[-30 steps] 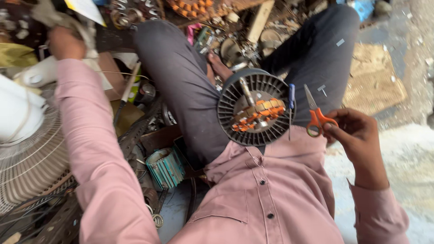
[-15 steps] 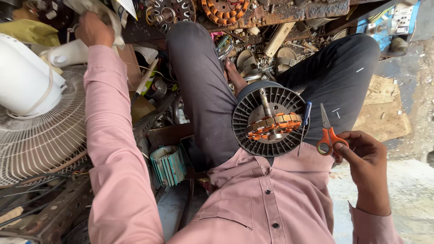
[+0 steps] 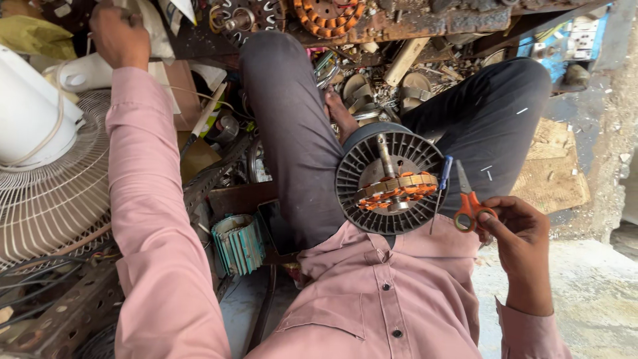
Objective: The person is repairing an electric motor rotor by hand. They use scissors to cut and insert small white insulating pieces into the slots of the copper-wound rotor, repeating this process for multiple slots.
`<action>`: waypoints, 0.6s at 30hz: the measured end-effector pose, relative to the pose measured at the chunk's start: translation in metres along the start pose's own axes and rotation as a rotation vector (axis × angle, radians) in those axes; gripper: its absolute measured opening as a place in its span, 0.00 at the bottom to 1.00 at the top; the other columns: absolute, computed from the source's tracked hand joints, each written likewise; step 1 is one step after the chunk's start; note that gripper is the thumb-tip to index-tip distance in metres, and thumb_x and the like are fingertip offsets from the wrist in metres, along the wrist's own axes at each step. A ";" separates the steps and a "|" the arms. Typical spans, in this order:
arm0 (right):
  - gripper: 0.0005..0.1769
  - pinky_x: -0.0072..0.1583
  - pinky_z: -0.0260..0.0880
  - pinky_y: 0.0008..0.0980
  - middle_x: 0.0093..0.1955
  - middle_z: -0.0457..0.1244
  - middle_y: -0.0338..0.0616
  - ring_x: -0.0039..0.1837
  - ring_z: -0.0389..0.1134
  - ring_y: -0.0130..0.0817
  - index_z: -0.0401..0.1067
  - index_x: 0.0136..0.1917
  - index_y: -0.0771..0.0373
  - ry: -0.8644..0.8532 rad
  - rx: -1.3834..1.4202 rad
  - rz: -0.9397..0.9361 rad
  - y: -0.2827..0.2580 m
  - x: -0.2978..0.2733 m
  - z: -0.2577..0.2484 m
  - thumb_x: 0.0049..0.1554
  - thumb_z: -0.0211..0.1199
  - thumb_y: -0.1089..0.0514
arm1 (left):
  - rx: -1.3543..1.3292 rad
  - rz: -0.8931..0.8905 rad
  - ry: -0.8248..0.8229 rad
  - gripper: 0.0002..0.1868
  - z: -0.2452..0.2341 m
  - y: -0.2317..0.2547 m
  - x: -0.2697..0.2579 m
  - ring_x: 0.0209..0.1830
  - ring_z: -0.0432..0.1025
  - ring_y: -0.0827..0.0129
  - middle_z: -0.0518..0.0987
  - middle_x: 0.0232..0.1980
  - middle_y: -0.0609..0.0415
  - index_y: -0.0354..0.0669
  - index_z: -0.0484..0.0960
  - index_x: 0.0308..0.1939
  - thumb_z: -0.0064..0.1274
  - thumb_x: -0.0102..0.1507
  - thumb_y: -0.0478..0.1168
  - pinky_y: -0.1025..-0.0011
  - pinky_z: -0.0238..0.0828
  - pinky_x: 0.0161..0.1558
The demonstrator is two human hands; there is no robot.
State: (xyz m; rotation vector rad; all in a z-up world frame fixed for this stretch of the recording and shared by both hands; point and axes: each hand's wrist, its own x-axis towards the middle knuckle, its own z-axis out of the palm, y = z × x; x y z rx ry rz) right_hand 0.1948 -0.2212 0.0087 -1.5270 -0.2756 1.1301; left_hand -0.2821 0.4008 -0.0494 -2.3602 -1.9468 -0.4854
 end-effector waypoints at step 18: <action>0.09 0.49 0.67 0.28 0.44 0.67 0.54 0.43 0.68 0.30 0.70 0.58 0.84 -0.054 0.017 -0.097 0.021 -0.002 -0.021 0.65 0.61 0.76 | -0.593 -0.260 0.278 0.09 0.003 0.002 0.008 0.30 0.81 0.61 0.87 0.31 0.50 0.36 0.85 0.30 0.65 0.57 0.40 0.65 0.75 0.41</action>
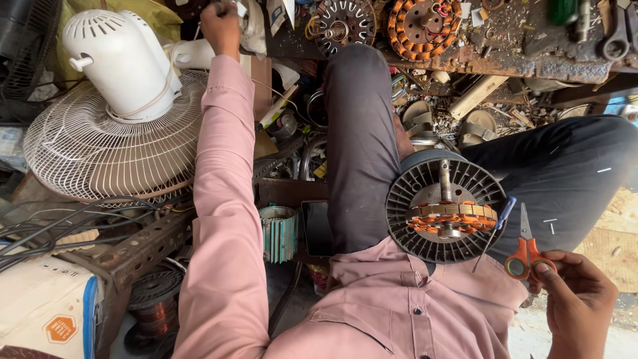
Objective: The person is repairing an electric motor rotor by hand. They use scissors to cut and insert small white insulating pieces into the slots of the copper-wound rotor, repeating this process for multiple slots.
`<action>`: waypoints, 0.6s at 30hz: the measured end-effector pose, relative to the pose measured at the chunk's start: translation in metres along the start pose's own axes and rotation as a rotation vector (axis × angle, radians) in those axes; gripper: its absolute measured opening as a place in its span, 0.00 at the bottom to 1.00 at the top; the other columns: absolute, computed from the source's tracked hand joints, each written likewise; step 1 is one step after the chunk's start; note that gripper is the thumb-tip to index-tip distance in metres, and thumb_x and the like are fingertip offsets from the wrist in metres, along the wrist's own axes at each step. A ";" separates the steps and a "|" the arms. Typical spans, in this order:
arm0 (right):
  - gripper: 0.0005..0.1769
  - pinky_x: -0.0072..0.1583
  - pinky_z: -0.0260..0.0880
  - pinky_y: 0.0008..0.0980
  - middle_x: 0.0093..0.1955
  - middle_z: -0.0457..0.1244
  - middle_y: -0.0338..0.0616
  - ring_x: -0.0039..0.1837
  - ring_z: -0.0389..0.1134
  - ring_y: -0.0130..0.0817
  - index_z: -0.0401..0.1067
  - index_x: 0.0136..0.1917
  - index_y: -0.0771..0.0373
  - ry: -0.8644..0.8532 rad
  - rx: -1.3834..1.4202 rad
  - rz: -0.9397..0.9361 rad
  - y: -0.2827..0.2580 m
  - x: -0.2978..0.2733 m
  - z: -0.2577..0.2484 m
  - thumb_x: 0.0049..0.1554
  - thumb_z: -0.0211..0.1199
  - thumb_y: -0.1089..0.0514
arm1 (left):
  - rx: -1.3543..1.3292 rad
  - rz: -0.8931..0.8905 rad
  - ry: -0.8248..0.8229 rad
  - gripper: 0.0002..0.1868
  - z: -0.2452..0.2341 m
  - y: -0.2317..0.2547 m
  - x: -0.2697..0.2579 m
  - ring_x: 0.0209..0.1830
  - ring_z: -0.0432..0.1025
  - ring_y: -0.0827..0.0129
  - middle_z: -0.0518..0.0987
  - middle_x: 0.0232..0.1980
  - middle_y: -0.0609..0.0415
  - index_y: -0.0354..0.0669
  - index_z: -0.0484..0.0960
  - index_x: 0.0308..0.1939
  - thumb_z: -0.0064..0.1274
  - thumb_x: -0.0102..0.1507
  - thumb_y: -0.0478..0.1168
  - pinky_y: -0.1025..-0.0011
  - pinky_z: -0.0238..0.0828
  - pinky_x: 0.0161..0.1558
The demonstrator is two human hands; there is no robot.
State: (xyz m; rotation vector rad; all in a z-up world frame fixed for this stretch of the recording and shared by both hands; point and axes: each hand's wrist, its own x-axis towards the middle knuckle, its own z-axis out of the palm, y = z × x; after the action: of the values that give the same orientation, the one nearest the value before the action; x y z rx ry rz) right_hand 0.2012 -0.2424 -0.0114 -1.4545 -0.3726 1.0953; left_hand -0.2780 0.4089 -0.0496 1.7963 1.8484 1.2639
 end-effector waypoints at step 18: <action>0.08 0.48 0.66 0.29 0.42 0.67 0.54 0.41 0.67 0.31 0.71 0.58 0.84 0.013 0.060 0.003 -0.010 -0.005 0.005 0.65 0.62 0.76 | -0.468 0.004 -0.028 0.05 -0.001 0.010 -0.010 0.32 0.73 0.76 0.81 0.34 0.56 0.33 0.78 0.36 0.60 0.65 0.28 0.74 0.70 0.38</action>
State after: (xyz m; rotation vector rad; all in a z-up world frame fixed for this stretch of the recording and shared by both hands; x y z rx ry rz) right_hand 0.1980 -0.2413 0.0003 -1.4088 -0.3262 1.0900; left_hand -0.2700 0.3980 -0.0461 1.5504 1.3825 1.5097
